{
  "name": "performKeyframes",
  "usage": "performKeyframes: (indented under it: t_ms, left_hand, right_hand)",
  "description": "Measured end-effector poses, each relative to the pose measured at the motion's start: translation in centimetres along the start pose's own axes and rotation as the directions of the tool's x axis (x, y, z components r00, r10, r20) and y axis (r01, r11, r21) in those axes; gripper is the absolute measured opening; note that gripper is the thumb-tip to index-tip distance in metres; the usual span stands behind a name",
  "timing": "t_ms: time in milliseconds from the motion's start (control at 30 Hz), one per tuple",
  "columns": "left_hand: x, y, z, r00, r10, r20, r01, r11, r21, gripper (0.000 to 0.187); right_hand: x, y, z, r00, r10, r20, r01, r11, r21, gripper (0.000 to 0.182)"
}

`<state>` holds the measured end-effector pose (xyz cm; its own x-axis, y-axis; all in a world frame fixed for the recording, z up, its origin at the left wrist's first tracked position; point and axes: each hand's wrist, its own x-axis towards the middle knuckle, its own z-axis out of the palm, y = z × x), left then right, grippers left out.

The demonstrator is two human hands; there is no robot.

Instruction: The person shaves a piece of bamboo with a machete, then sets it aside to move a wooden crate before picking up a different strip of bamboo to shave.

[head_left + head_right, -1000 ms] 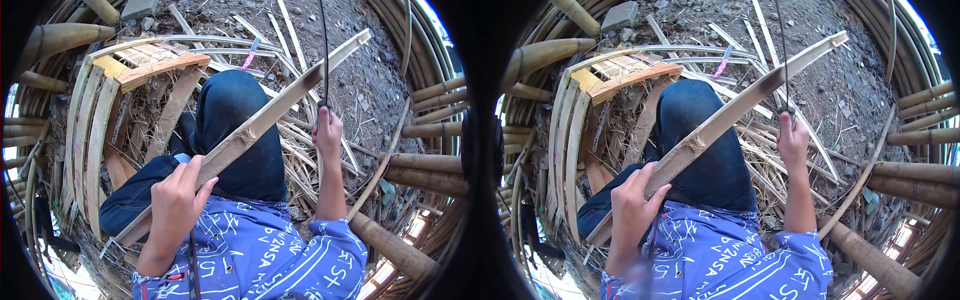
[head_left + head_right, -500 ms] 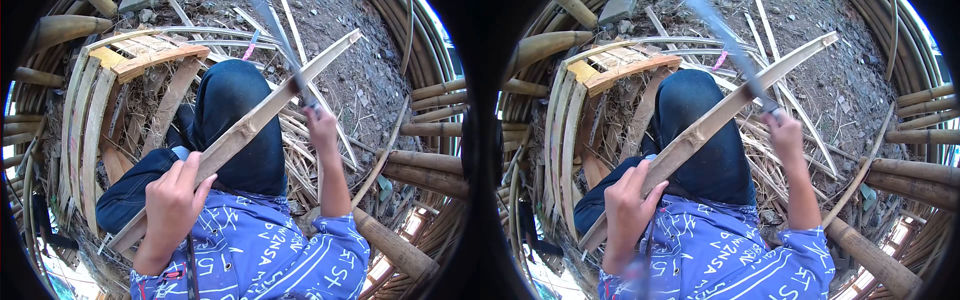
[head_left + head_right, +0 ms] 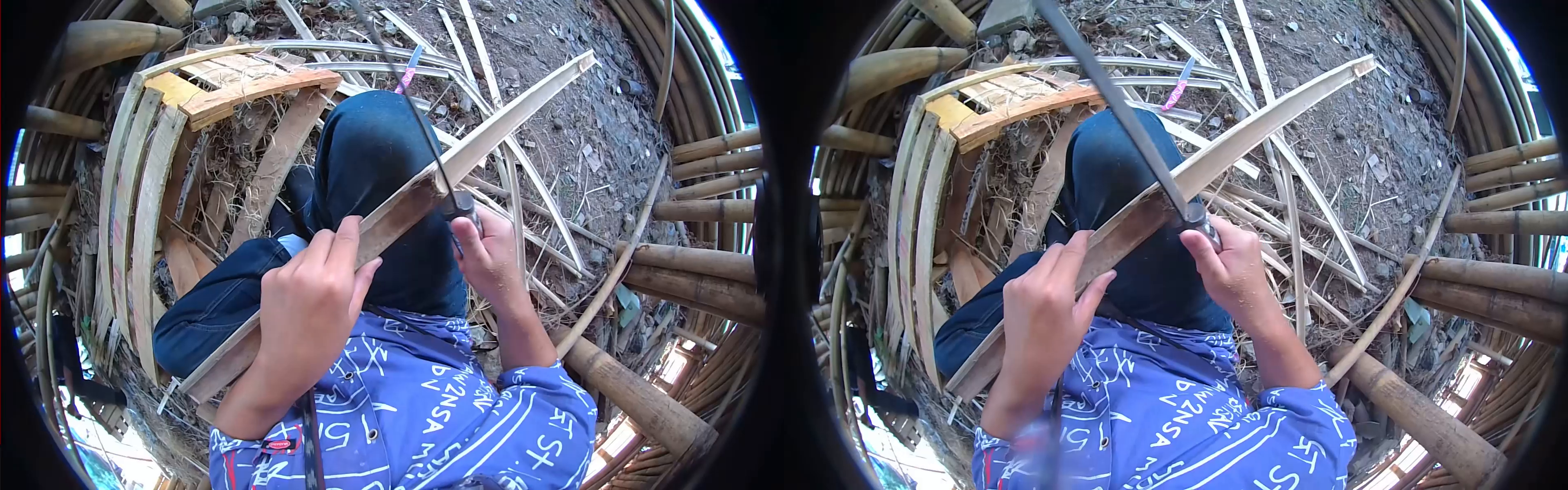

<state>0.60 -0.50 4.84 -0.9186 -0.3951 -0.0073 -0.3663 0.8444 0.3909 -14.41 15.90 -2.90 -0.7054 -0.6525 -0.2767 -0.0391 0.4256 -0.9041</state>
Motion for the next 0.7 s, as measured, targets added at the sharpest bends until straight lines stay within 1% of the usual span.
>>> performKeyframes:
  t_ms: [33, 100, 133, 200, 233, 333, 367, 433, 467, 533, 600, 633, 700]
  left_hand:
    - [0.1, 0.0, 0.1, 1.000, -0.006, 0.005, 0.006, 1.000, 0.013, 0.041]
    - [0.3, 0.0, 0.4, 1.000, -0.003, -0.003, 0.003, 1.000, 0.007, 0.041]
    - [0.3, 0.0, 0.6, 1.000, -0.001, -0.011, 0.001, 1.000, -0.003, 0.041]
    - [0.8, 0.0, 0.9, 1.000, 0.010, -0.011, -0.011, 1.000, -0.015, 0.041]
    - [1.0, 0.0, 1.0, 1.000, 0.025, -0.012, -0.026, 0.999, -0.019, 0.040]
    - [1.5, 0.2, 0.8, 0.999, 0.041, 0.003, -0.041, 0.999, 0.008, 0.040]
    - [1.6, 0.2, 0.7, 0.999, 0.041, 0.009, -0.041, 0.999, 0.005, 0.040]
    - [1.7, 0.2, 0.8, 0.998, 0.054, 0.016, -0.054, 0.998, 0.027, 0.040]
    - [1.7, 0.2, 0.8, 0.998, 0.052, 0.021, -0.053, 0.998, 0.025, 0.040]
    - [1.8, 0.4, 0.9, 1.000, 0.017, 0.009, -0.016, 0.998, -0.061, 0.040]
    - [1.8, 0.4, 1.0, 1.000, 0.019, 0.007, -0.019, 0.998, -0.062, 0.040]
    - [1.7, 0.4, 1.0, 1.000, 0.023, 0.007, -0.022, 0.998, -0.061, 0.040]
    - [1.6, 0.5, 0.9, 1.000, 0.012, 0.012, -0.011, 0.999, -0.052, 0.040]
  right_hand:
    - [0.1, 0.0, 0.1, 1.000, 0.001, -0.002, -0.001, 1.000, 0.004, 0.051]
    - [0.4, 0.0, 0.0, 1.000, -0.005, -0.023, 0.002, 0.996, -0.092, 0.051]
    - [0.4, 0.0, -0.1, 1.000, 0.001, -0.022, -0.003, 0.995, -0.097, 0.051]
    - [0.7, 0.3, -0.2, 0.997, -0.039, -0.063, 0.033, 0.995, -0.092, 0.052]
    - [0.8, 0.9, -0.2, 0.996, -0.022, -0.082, 0.013, 0.995, -0.103, 0.054]
    - [1.4, 1.7, -0.2, 0.996, -0.050, -0.076, 0.043, 0.995, -0.090, 0.056]
    - [1.6, 2.1, -0.2, 0.995, -0.059, -0.084, 0.047, 0.990, -0.135, 0.056]
    - [2.1, 2.7, -0.3, 0.994, -0.077, -0.076, 0.065, 0.986, -0.151, 0.059]
    - [2.2, 3.0, -0.3, 0.993, -0.100, -0.069, 0.088, 0.982, -0.167, 0.062]
    - [2.3, 3.5, -0.4, 0.994, -0.075, -0.078, 0.062, 0.984, -0.166, 0.063]
    - [2.6, 3.8, -0.4, 0.988, -0.127, -0.084, 0.113, 0.981, -0.159, 0.063]
    - [2.6, 3.9, -0.4, 0.989, -0.122, -0.085, 0.107, 0.982, -0.158, 0.063]
    - [2.9, 4.2, -0.4, 0.979, -0.158, -0.128, 0.131, 0.971, -0.202, 0.064]
